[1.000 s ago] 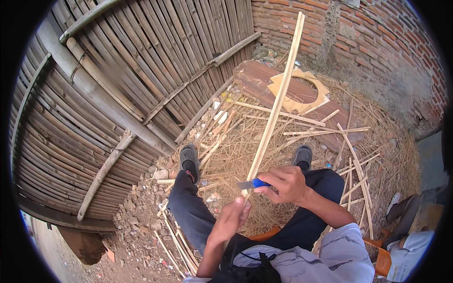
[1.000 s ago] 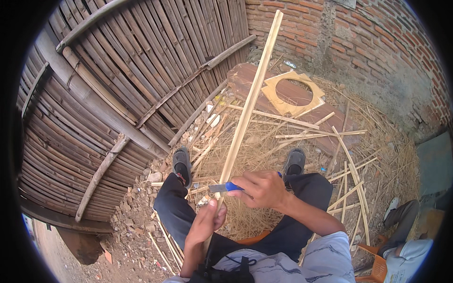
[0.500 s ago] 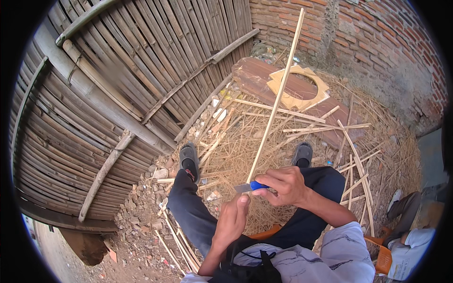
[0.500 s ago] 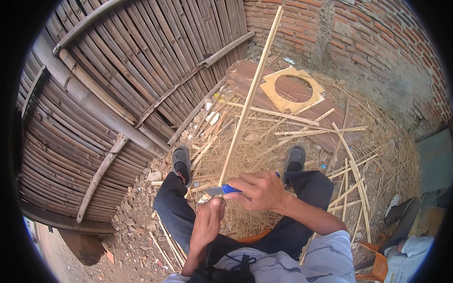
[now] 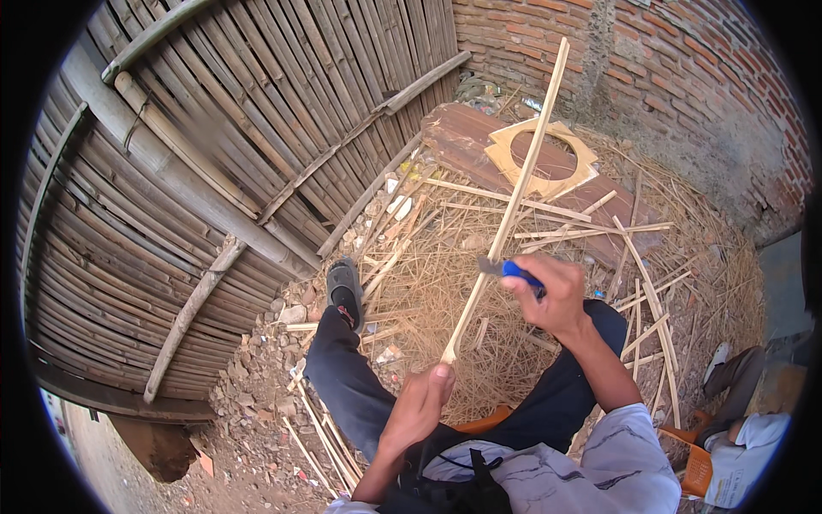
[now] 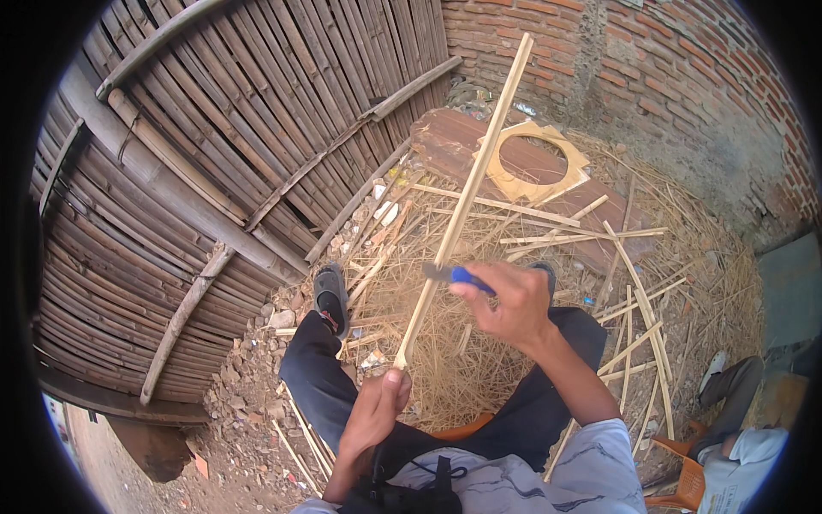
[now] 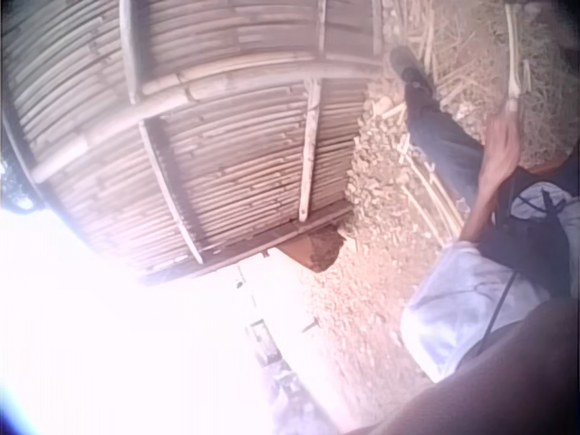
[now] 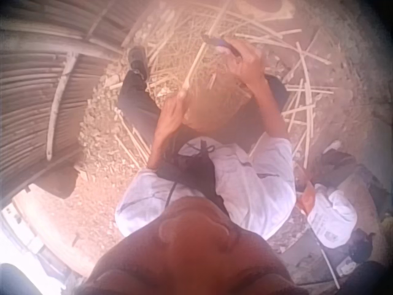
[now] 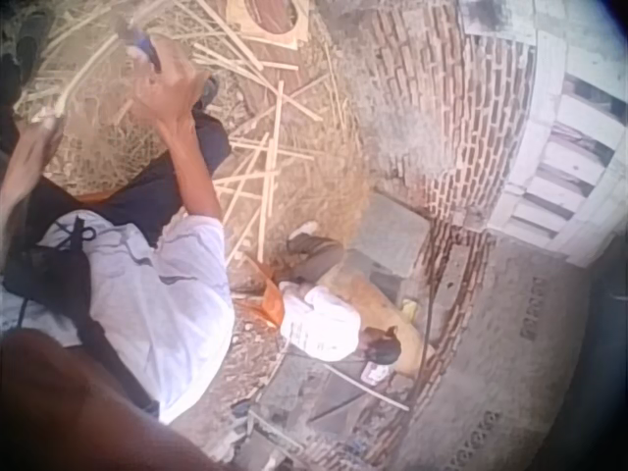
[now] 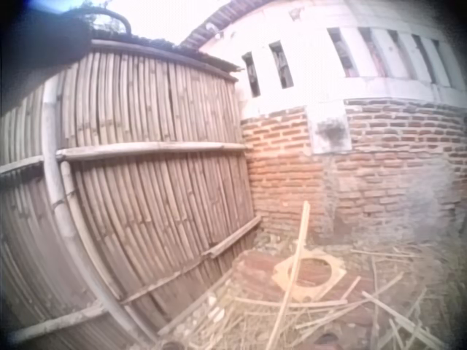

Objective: The person sits on the ground and uses a blue utility knife to shave a long, thin bamboo strip. They hold the strip with the left hand and repeatedly scrape the surface with the knife in the right hand to smooth it. The person rotates the strip to work on different sides while seated.

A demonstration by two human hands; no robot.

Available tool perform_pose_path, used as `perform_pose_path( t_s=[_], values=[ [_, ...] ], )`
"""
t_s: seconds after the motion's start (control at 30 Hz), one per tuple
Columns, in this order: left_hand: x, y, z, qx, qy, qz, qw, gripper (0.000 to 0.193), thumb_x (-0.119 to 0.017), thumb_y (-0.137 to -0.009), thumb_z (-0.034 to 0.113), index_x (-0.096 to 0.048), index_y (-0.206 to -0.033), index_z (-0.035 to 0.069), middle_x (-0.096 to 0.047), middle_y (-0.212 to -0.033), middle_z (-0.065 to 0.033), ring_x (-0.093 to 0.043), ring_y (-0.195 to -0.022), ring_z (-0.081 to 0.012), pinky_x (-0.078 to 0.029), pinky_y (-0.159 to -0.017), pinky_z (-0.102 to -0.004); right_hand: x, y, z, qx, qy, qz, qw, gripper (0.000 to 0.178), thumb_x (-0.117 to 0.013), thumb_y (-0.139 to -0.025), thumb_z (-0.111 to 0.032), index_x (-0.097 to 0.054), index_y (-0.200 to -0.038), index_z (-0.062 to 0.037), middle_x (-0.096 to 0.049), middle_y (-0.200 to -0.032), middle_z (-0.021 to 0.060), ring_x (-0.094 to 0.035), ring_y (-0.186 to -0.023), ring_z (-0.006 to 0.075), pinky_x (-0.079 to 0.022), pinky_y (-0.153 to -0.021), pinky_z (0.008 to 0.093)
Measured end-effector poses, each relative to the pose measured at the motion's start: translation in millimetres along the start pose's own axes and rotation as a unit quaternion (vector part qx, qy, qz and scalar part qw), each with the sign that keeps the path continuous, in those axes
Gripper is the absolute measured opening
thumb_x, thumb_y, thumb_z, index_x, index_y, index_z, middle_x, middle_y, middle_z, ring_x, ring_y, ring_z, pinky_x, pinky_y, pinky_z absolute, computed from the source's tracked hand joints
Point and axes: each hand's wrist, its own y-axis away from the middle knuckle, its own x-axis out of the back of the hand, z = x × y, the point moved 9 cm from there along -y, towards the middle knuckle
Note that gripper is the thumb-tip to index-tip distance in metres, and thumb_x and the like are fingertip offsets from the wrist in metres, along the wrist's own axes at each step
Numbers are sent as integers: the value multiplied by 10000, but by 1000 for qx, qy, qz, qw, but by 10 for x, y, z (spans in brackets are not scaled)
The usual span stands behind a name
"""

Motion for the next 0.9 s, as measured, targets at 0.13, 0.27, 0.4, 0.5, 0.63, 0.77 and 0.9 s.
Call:
perform_pose_path(
  t_s=[0.13,0.27,0.4,0.5,0.63,0.77,0.9],
  values=[
    [-61,165,-349,16,50,-42,998,603,-347,-1211,464,-497,-826,25,-427,-669,-19,-407,-603,-155,-375,-581,-360,309,-179,499,-115,-28,78,990,325,-748,-1046,-332,-763,-1003,-10,-717,-774,77,-669,-643,161,-482,-578,314],
    [-84,143,-610,111,217,-105,964,619,-328,-1186,565,-494,-842,79,-358,-646,31,-327,-537,-98,-286,-497,-293,144,-4,852,-260,-274,60,924,303,-655,-1107,-317,-726,-1094,-23,-550,-730,-53,-471,-648,54,-334,-578,273],
    [-125,-18,-632,108,314,-138,933,656,-296,-1149,659,-514,-894,95,-362,-608,33,-342,-443,-97,-300,-411,-273,-342,122,538,-303,-422,-58,853,310,-683,-1091,-299,-705,-1249,-33,-579,-800,-49,-524,-716,55,-394,-633,264],
    [-184,-102,-551,108,326,-160,925,673,-323,-1132,675,-533,-893,82,-376,-599,27,-410,-441,-116,-376,-422,-272,-561,125,280,-294,-425,-123,847,319,-714,-1076,-253,-692,-1293,-21,-658,-896,-17,-629,-817,77,-491,-731,276],
    [-207,-158,-590,110,300,-182,930,660,-345,-1139,648,-563,-922,64,-403,-612,15,-471,-478,-138,-444,-484,-296,-697,224,339,-297,-425,-113,847,347,-743,-1059,-204,-676,-1334,-3,-729,-1022,31,-717,-980,113,-550,-867,294],
    [-178,-169,-579,88,234,-209,945,621,-365,-1157,601,-581,-952,56,-446,-610,-3,-507,-500,-145,-465,-517,-305,-692,266,424,-308,-413,-87,853,388,-755,-1054,-209,-664,-1351,22,-742,-1030,46,-731,-1002,122,-556,-895,289],
    [-144,-196,-580,92,159,-215,959,619,-342,-1184,508,-669,-1131,-14,-601,-775,-56,-635,-705,-171,-541,-686,-317,-708,329,522,-351,-370,-104,854,372,-768,-1044,-213,-686,-1306,39,-764,-1048,67,-743,-981,129,-557,-911,294]
  ],
)
